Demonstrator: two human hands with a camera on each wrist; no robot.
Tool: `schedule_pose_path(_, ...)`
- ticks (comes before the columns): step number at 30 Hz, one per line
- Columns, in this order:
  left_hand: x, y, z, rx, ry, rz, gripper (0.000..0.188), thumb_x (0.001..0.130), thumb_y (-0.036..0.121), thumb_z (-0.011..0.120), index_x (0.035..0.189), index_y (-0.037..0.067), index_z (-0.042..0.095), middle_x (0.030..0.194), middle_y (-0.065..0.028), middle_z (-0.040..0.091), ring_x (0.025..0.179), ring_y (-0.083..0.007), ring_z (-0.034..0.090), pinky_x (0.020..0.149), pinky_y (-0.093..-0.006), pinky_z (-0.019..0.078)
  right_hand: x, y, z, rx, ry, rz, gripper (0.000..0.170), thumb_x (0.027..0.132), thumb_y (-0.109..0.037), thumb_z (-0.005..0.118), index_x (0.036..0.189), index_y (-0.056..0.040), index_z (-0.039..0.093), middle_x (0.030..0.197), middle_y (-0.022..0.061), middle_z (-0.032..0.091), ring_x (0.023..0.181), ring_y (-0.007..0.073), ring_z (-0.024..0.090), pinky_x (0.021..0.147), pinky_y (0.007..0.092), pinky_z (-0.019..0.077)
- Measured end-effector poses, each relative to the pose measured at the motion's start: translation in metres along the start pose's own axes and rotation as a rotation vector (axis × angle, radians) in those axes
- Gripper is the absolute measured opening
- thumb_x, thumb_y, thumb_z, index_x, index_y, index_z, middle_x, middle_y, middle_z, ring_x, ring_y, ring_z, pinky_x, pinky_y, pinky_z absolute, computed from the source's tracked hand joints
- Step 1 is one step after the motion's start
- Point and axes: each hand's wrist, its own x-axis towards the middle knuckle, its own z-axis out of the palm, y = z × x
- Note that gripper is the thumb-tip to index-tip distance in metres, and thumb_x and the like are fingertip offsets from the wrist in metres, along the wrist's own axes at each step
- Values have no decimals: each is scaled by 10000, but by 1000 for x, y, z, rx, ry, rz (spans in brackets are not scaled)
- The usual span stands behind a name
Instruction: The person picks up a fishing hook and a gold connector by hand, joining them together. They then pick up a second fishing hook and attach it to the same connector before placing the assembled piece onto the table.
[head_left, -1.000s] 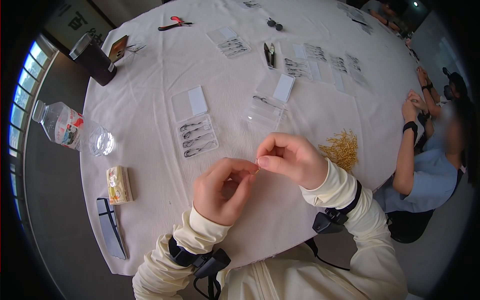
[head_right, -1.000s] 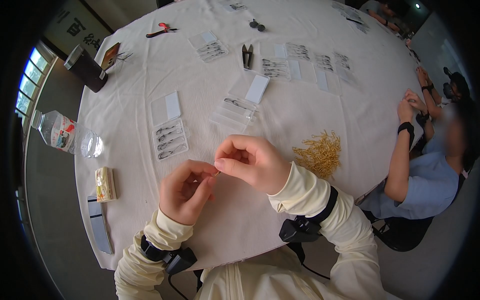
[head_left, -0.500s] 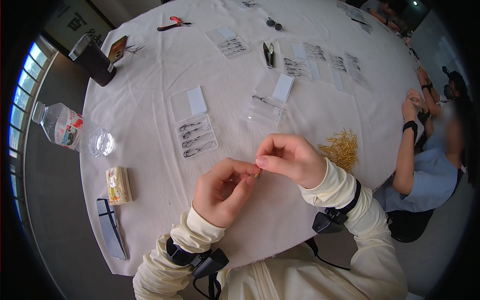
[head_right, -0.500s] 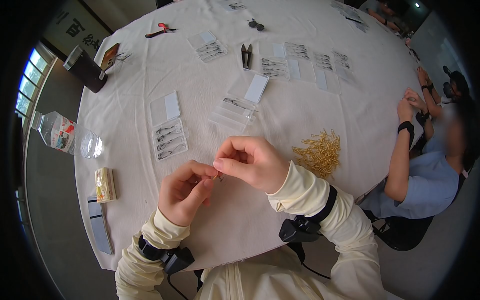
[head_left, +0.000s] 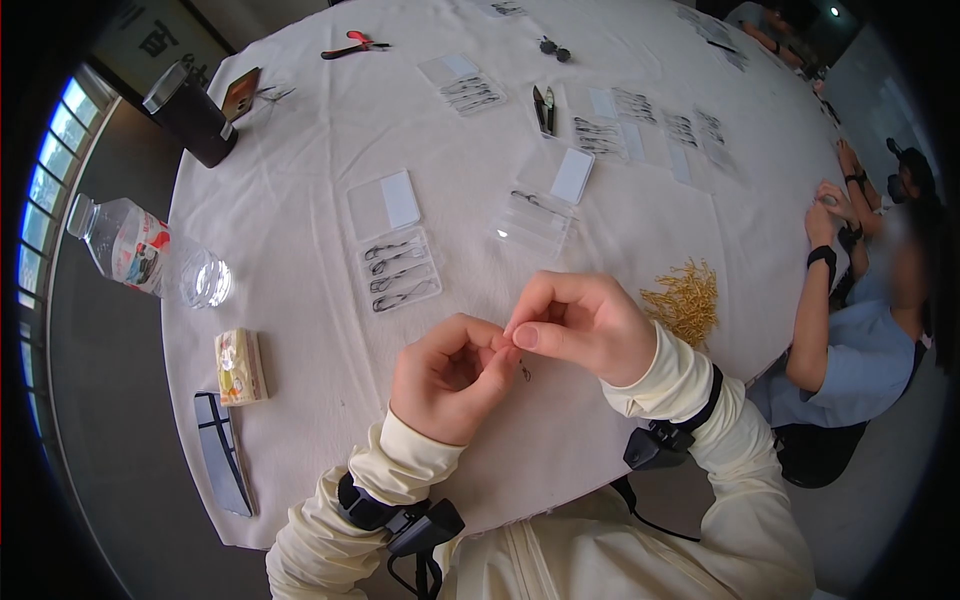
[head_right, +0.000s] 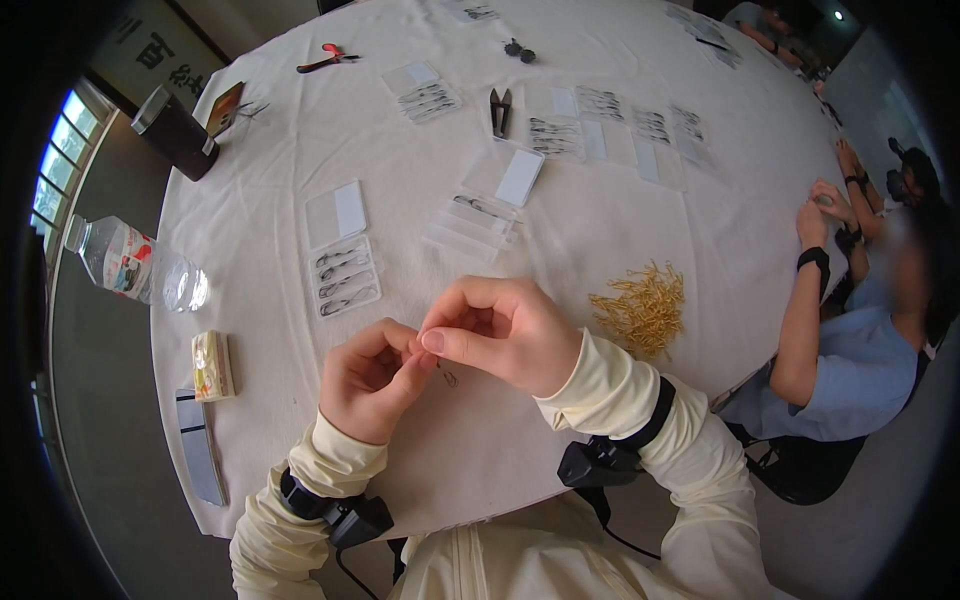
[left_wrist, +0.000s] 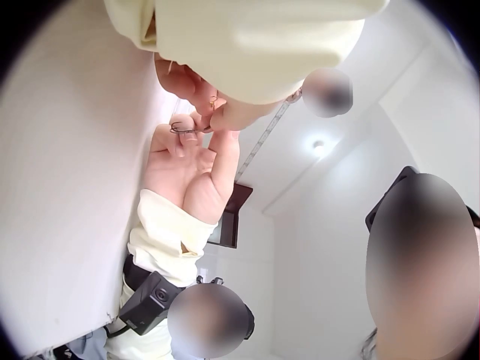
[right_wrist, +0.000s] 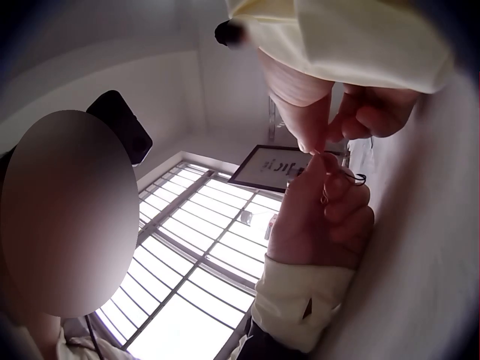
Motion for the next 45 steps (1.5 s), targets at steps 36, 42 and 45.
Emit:
schedule_pose_path(36,0,-1,-1,57,-17,51,18,901,21,642,909,13,628,804,34,591,730,-27,509,646,-189,417,-4,-12,6,-678,168,-343,83,769,-20,709,825,-59,662,782,16,630,639,118,584,574,248,463)
schedule_pose_path(42,0,-2,-1,116,-11,23,34,891,23,653,887,21,618,779,47,568,715,-17,493,620,-183,402,-3,-14,7,-736,165,-330,85,765,-7,696,806,-52,637,760,24,611,631,129,591,570,254,470)
schedule_pose_path(45,1,-1,1,51,6,33,28,893,18,652,886,15,625,773,34,556,715,-35,474,641,-199,374,-3,-14,8,-725,168,-311,86,768,-5,688,807,-50,627,755,23,606,631,130,590,571,256,470)
